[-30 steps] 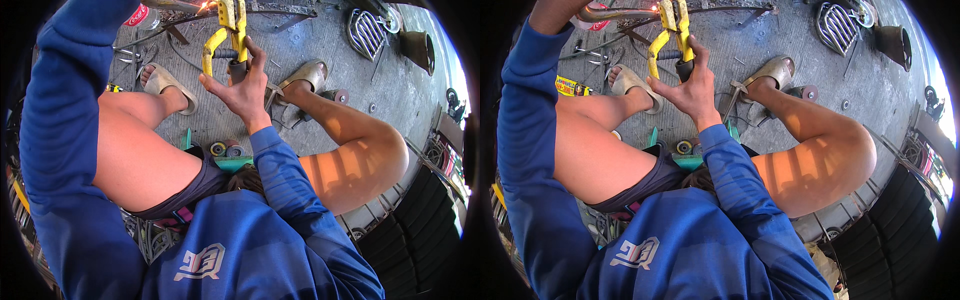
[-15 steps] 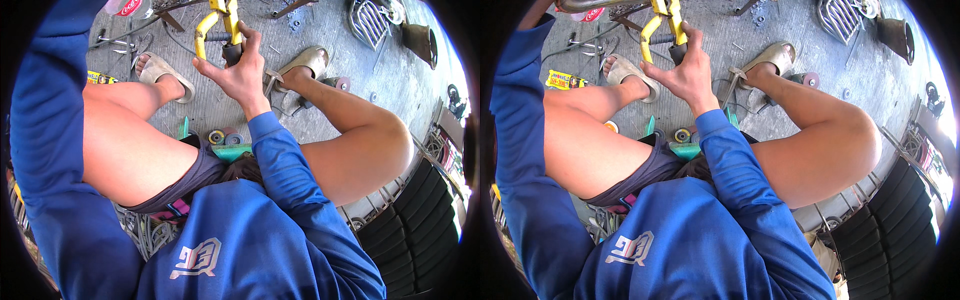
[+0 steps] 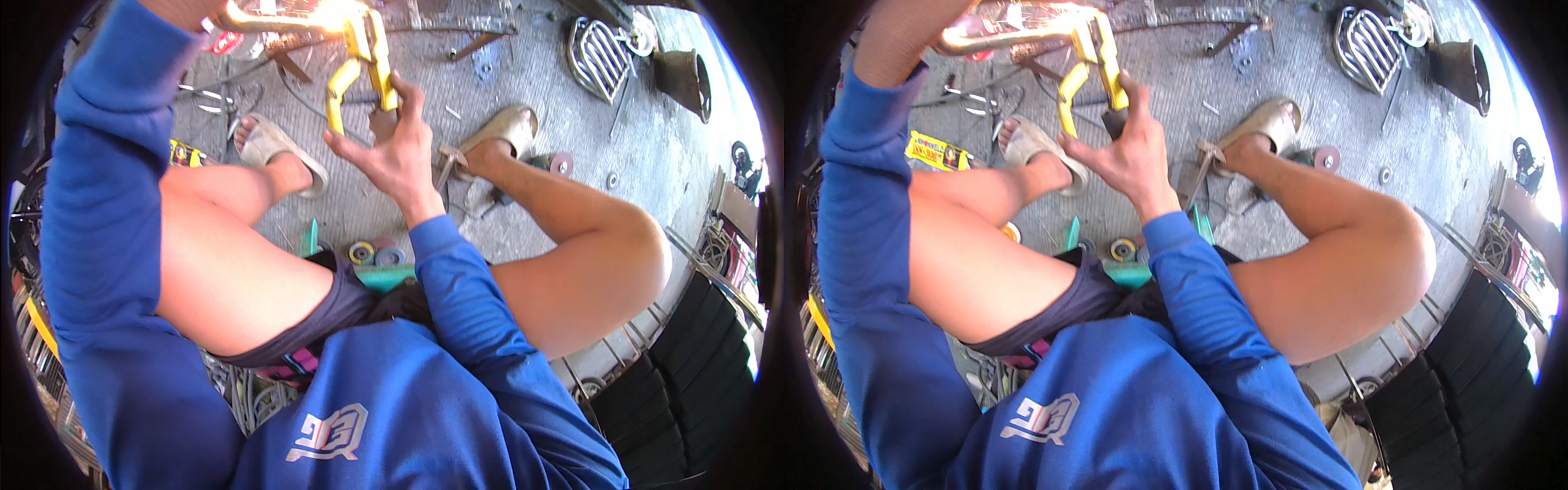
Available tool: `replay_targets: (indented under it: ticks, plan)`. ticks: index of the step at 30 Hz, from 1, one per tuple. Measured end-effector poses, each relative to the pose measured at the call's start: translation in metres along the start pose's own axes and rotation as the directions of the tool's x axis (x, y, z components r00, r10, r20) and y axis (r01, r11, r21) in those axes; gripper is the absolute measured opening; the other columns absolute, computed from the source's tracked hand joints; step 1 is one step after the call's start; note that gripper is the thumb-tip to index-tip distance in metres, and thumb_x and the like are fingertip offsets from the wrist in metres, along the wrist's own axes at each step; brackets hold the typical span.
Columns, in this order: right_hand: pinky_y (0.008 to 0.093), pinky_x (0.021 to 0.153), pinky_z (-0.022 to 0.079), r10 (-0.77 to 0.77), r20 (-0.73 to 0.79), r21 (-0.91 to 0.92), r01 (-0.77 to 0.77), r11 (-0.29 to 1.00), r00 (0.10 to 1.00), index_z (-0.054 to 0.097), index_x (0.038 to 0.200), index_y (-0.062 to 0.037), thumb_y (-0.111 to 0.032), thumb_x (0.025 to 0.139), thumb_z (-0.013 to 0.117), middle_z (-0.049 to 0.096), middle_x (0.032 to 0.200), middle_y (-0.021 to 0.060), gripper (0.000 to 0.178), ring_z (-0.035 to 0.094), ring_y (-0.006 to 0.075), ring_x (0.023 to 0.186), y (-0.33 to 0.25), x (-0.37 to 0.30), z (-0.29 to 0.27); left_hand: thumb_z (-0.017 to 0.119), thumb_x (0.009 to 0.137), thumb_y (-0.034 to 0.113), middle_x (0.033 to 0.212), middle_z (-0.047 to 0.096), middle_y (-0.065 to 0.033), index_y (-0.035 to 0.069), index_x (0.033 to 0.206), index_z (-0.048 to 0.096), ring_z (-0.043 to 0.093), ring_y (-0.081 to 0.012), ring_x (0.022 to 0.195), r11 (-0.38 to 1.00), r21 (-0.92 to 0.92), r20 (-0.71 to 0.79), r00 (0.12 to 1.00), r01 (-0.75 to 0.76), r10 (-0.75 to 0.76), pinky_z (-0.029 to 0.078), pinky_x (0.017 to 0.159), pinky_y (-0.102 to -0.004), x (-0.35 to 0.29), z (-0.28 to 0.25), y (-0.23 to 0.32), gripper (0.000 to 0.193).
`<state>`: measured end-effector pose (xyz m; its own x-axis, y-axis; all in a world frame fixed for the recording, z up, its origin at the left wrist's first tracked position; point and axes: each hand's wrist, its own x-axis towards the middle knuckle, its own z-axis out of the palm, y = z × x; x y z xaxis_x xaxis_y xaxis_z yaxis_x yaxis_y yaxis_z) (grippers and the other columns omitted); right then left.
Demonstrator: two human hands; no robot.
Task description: The person sits on a low stool and uses a handheld welding torch to join metal tubes of a tubular frame. They hold the frame with one hand and the torch with the other, creating bright sparks as they weld along the joints. The person repositions the frame and continues welding different sections.
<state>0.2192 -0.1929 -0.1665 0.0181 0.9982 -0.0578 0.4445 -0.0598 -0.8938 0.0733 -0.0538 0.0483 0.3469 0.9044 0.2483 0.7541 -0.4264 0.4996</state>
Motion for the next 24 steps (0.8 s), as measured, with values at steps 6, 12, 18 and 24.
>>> replay_targets:
  ticks: [6, 12, 18, 24]
  plan:
    - [0.0359, 0.069, 0.057, 0.031, 0.020, 0.046, -0.032, 0.998, 0.999, 0.042, 0.140, -0.0036, -0.041, 0.067, 0.099, 0.067, 0.082, 0.0106, 0.101, 0.066, 0.0177, 0.071, -0.005, 0.000, -0.001, 0.063, 0.106, 0.035, 0.091, 0.065, -0.0122, 0.000, 0.114, 0.058, 0.062, -0.0171, 0.075, 0.967, -0.034, -0.215, 0.947, -0.253, 0.240, 0.055, 0.067, -0.0386, 0.026, 0.016, -0.014, 0.037]
    - [0.0437, 0.075, 0.061, 0.104, 0.098, 0.067, -0.111, 0.992, 0.990, 0.039, 0.145, -0.0036, -0.042, 0.067, 0.098, 0.072, 0.089, 0.0215, 0.105, 0.076, 0.0346, 0.081, -0.006, 0.002, -0.004, 0.064, 0.106, 0.025, 0.085, 0.067, -0.0125, -0.003, 0.125, 0.058, 0.061, -0.0126, 0.065, 0.958, -0.159, 0.081, 0.970, 0.238, -0.227, 0.047, 0.049, -0.0274, 0.019, -0.004, 0.009, 0.035]
    - [0.0415, 0.075, 0.060, -0.152, 0.089, -0.008, 0.154, 0.988, 0.984, 0.039, 0.145, -0.0046, -0.041, 0.067, 0.098, 0.071, 0.091, 0.0182, 0.105, 0.073, 0.0300, 0.080, -0.006, 0.006, -0.004, 0.063, 0.106, 0.034, 0.083, 0.064, -0.0118, 0.001, 0.109, 0.057, 0.060, -0.0128, 0.065, 0.996, 0.082, -0.042, 0.998, -0.040, 0.044, 0.049, 0.055, -0.0313, 0.019, -0.003, -0.009, 0.033]
    - [0.0290, 0.057, 0.049, 0.033, 0.011, 0.102, -0.034, 0.994, 0.999, 0.041, 0.142, -0.0030, -0.042, 0.067, 0.098, 0.057, 0.072, 0.0028, 0.102, 0.057, 0.0113, 0.061, -0.005, 0.001, -0.001, 0.061, 0.106, 0.045, 0.082, 0.060, -0.0070, 0.007, 0.105, 0.055, 0.053, -0.0126, 0.067, 0.999, 0.013, -0.092, 0.995, -0.048, 0.049, 0.048, 0.062, -0.0319, 0.021, 0.004, -0.025, 0.039]
